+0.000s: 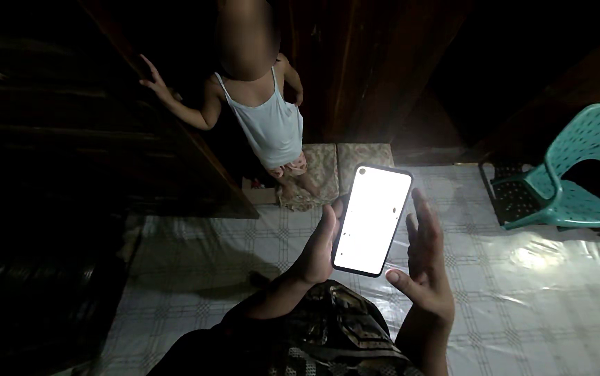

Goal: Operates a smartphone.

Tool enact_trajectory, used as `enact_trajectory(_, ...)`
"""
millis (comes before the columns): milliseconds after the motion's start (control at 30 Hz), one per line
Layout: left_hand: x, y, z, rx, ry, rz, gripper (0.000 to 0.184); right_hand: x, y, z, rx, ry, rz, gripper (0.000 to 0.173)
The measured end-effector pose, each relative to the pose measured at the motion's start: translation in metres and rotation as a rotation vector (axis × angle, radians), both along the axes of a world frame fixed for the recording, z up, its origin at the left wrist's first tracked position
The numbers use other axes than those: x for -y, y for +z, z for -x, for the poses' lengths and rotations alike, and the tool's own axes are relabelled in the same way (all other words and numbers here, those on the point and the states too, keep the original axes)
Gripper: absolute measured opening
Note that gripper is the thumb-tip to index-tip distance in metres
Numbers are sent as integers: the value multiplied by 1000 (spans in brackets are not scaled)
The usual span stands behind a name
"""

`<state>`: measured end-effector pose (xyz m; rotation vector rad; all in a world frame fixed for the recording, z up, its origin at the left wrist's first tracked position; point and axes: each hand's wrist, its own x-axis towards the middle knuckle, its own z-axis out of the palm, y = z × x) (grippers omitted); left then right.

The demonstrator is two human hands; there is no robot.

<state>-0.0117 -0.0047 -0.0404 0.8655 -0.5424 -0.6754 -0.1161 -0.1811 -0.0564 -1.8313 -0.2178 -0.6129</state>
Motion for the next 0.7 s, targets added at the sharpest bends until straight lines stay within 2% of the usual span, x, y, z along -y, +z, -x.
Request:
enact_trajectory(233, 2, 0, -1, -16, -3, -13, 90, 0, -1, -1, -31, 7, 17, 79)
enact_trajectory(700, 5, 0, -3, -27, -1, -23, 89, -1, 0, -6, -33, 20, 29, 78)
